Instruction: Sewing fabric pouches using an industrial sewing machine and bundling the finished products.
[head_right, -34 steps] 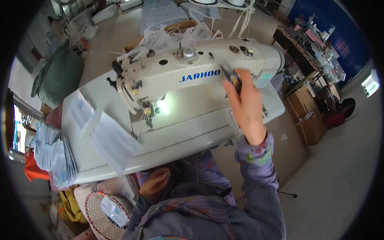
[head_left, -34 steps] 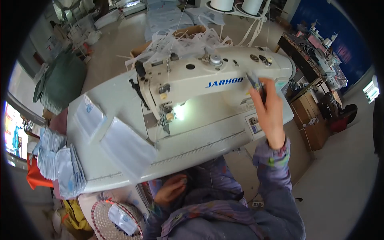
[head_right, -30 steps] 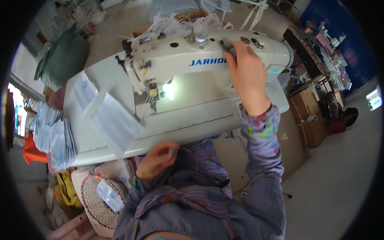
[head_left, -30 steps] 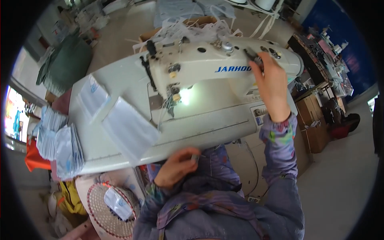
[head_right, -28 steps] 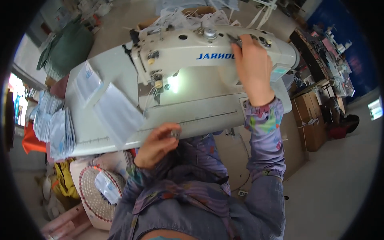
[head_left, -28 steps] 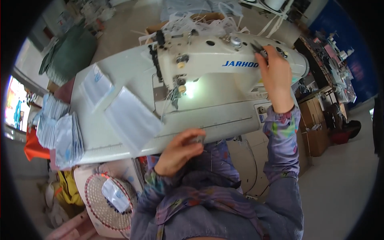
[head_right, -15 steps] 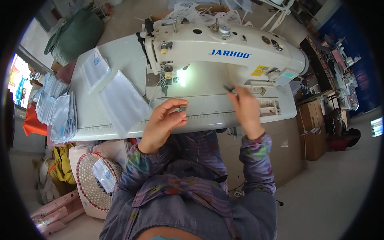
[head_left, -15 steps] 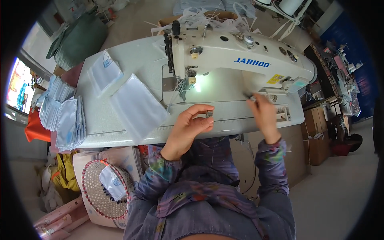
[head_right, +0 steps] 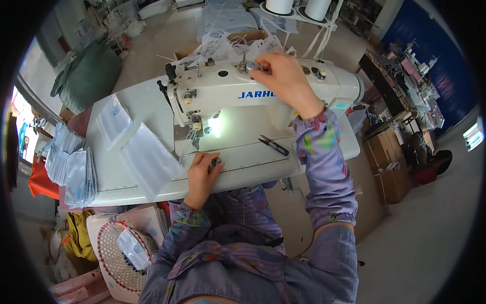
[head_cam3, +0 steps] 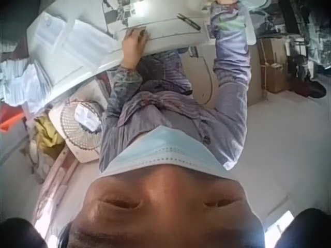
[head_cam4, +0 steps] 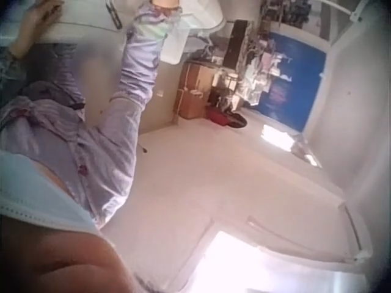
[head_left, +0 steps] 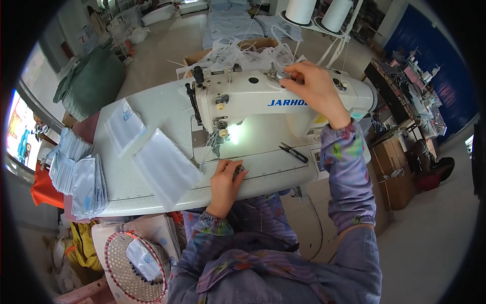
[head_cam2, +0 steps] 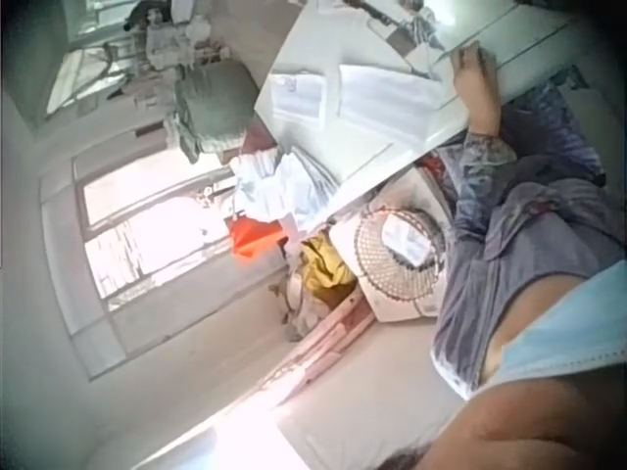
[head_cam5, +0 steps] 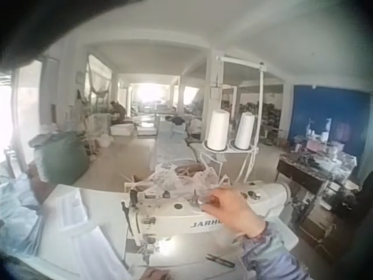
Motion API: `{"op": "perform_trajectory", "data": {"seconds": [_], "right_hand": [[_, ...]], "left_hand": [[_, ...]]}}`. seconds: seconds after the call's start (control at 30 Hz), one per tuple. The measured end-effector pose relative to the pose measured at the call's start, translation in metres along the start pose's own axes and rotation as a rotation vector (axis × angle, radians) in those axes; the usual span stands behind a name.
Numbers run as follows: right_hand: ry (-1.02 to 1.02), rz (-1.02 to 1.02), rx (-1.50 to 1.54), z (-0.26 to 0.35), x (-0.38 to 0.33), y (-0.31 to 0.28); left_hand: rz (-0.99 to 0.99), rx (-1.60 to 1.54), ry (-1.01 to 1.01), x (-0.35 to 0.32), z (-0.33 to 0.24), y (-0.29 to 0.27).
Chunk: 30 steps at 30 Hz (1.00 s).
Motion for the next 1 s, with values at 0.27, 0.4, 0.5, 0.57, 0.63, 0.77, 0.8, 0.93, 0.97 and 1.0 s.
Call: {"op": "perform_trajectory", "data": {"seconds": [0.27, 0.4, 0.5, 0.57, 0.63, 0.77, 0.8, 0.93, 0.97, 1.0], "right_hand": [[0.322, 0.222, 0.251, -0.016, 0.013, 0.020], [0.251, -0.334, 1.056, -0.044, 0.040, -0.070], [0.033, -0.418, 1.443, -0.007, 0.025, -0.092], [0.118, -0.272, 1.351, 0.043, -0.016, -0.041], [0.170, 0.050, 1.066, 0.066, -0.068, 0.001], [0.178, 0.126, 1.175, 0.092, -0.117, 0.051], [0.128, 0.122, 1.198, 0.094, -0.123, 0.059], [0.123, 0.145, 1.276, 0.101, -0.139, 0.074], [0.123, 0.147, 1.280, 0.106, -0.140, 0.072], [0.195, 0.127, 1.281, 0.111, -0.139, 0.069]], "left_hand": [[-0.074, -0.116, -0.064, -0.004, 0.002, -0.009], [-0.129, -0.161, -0.037, -0.003, -0.004, -0.012], [-0.115, -0.528, -0.237, -0.011, 0.009, -0.012], [-0.087, -0.860, -0.456, -0.011, 0.009, -0.016], [0.122, -1.428, -0.729, -0.002, -0.036, -0.033], [0.300, -1.479, -0.548, 0.016, -0.075, -0.045], [0.374, -1.533, -0.480, 0.020, -0.079, -0.044], [0.387, -1.573, -0.462, 0.018, -0.079, -0.042], [0.366, -1.574, -0.473, 0.017, -0.077, -0.043], [0.364, -1.572, -0.475, 0.017, -0.077, -0.046]]}}
Point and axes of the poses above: each hand's wrist, its own x-axis towards the middle knuckle, its own y-axis out of the palm, z = x × y, the point moved 4 cm from there along x, towards the middle knuckle, and after that the axes turned 3 degrees about z, right-handed, at the moved point
